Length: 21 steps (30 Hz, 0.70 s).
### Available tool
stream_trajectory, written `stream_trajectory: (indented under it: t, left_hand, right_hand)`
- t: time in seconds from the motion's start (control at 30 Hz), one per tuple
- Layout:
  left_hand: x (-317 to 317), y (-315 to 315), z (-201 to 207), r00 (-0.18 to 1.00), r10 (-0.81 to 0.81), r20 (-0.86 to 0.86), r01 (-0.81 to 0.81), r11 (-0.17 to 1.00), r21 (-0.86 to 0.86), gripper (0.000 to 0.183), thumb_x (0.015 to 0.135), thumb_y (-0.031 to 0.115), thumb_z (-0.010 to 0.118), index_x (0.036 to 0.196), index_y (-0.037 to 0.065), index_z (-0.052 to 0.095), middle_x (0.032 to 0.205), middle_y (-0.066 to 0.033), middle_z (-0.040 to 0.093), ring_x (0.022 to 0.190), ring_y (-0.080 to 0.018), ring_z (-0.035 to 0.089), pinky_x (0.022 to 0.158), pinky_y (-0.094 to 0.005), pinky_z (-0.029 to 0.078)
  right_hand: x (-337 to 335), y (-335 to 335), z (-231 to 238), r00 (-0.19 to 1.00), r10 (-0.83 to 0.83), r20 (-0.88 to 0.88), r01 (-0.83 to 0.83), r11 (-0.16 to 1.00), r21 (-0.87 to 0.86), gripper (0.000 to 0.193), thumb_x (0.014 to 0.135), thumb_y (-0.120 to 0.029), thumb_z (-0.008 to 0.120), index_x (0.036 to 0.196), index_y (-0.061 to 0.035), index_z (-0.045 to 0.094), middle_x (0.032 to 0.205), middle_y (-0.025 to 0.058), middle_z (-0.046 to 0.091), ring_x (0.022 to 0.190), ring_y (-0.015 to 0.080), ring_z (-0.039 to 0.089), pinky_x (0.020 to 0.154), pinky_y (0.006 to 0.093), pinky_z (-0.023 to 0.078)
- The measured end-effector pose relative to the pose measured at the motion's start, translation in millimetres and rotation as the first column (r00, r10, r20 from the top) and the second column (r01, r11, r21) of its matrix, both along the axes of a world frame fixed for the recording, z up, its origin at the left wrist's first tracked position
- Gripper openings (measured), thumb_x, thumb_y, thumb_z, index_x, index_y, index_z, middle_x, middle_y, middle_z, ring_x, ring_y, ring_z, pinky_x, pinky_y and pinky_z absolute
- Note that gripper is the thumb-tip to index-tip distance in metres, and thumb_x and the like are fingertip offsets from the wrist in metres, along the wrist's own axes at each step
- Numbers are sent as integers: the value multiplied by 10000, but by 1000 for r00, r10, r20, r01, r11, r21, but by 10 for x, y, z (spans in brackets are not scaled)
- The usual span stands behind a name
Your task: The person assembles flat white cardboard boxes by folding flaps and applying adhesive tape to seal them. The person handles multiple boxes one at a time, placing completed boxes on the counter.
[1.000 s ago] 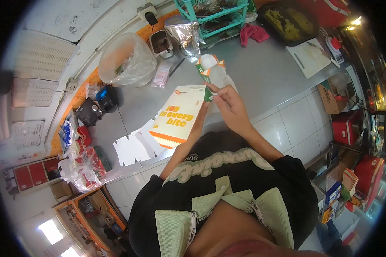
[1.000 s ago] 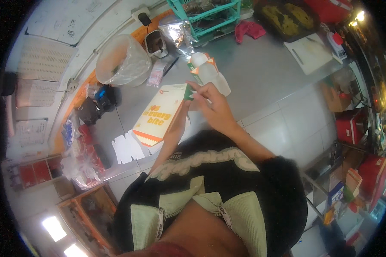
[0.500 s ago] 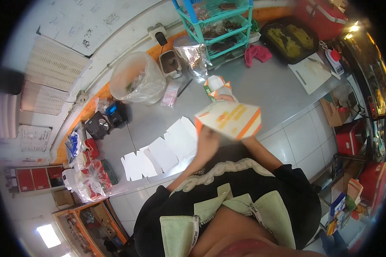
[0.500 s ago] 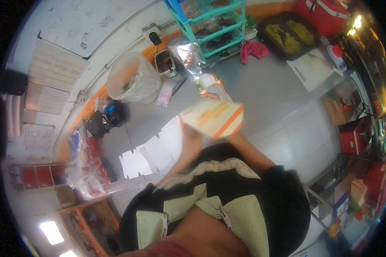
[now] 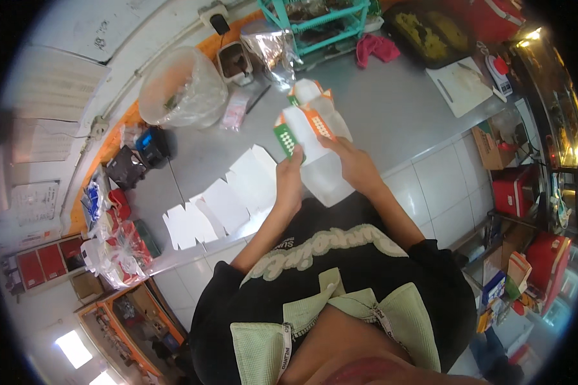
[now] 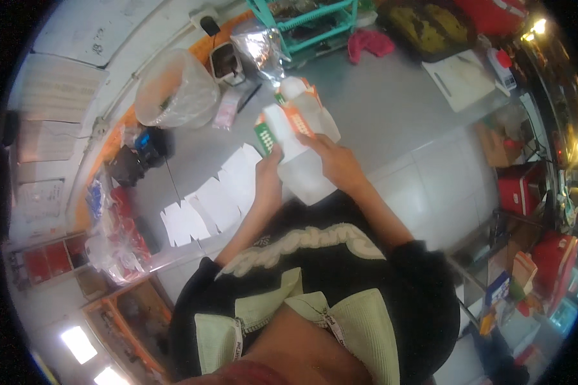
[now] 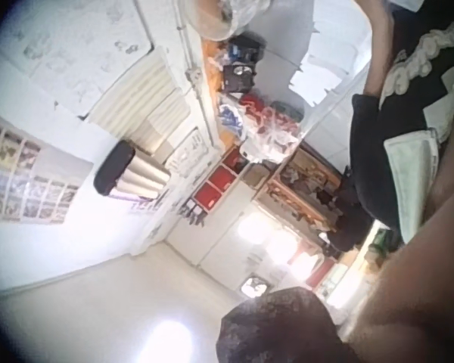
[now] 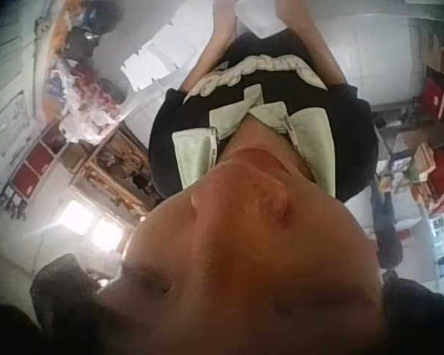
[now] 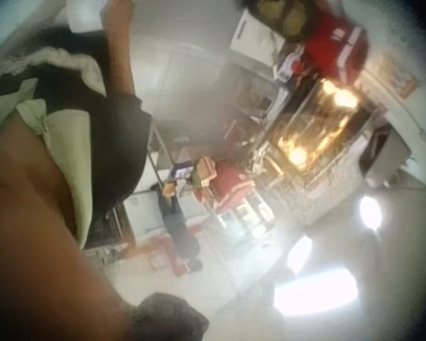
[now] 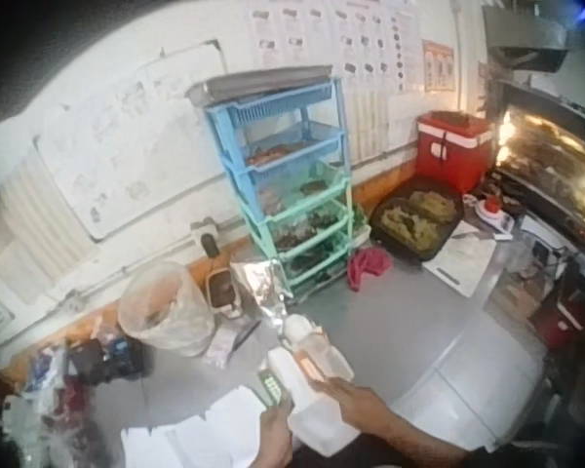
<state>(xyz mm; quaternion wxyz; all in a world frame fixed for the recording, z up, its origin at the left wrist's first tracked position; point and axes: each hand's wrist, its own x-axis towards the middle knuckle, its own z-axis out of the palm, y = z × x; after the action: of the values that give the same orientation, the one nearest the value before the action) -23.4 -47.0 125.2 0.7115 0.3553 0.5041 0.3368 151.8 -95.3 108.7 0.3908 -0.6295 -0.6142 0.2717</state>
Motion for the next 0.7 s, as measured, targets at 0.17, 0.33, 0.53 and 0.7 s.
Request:
stream_trajectory:
  t: [0.17,0.33,0.53,0.7]
  left_hand:
    - [420,198,-593,932,240,-273,-28,796,604,336,1058,318,442,1054,17,591,958,-122,590,936,-267,521,852,-415,389]
    - [735,751,-700,715,484,-504,203,546,813,265,1027,271,496,974,20,561,904,-151,579,902,-319,511,776,-453,352]
    - [869,992,-1508,689,435,-580,128,715,688,341,987,306,572,833,4,598,735,-192,593,791,-335,548,742,-455,405]
    - [814,1093,-1283,757,275,-592,101,847,522,316,967,284,602,830,1,582,807,-182,605,807,-352,531,730,-478,415]
  right_hand:
    - [157,285,-377,970,-147,195,116,980,160,578,835,81,454,1333,-189,568,1222,119,637,1077,345,622,879,418,527]
    - [317,761,-371,921,-229,316,203,973,113,611,839,76,463,1372,-216,526,1232,80,632,1114,311,605,854,412,529]
    - [511,886,-1084,975,-131,178,130,991,18,648,845,84,466,1408,-236,480,1266,86,616,1125,303,610,881,409,525]
    - [486,1012,-1055,952,-118,282,140,988,-62,670,844,80,470,1425,-254,455,1227,97,622,1111,295,608,876,414,529]
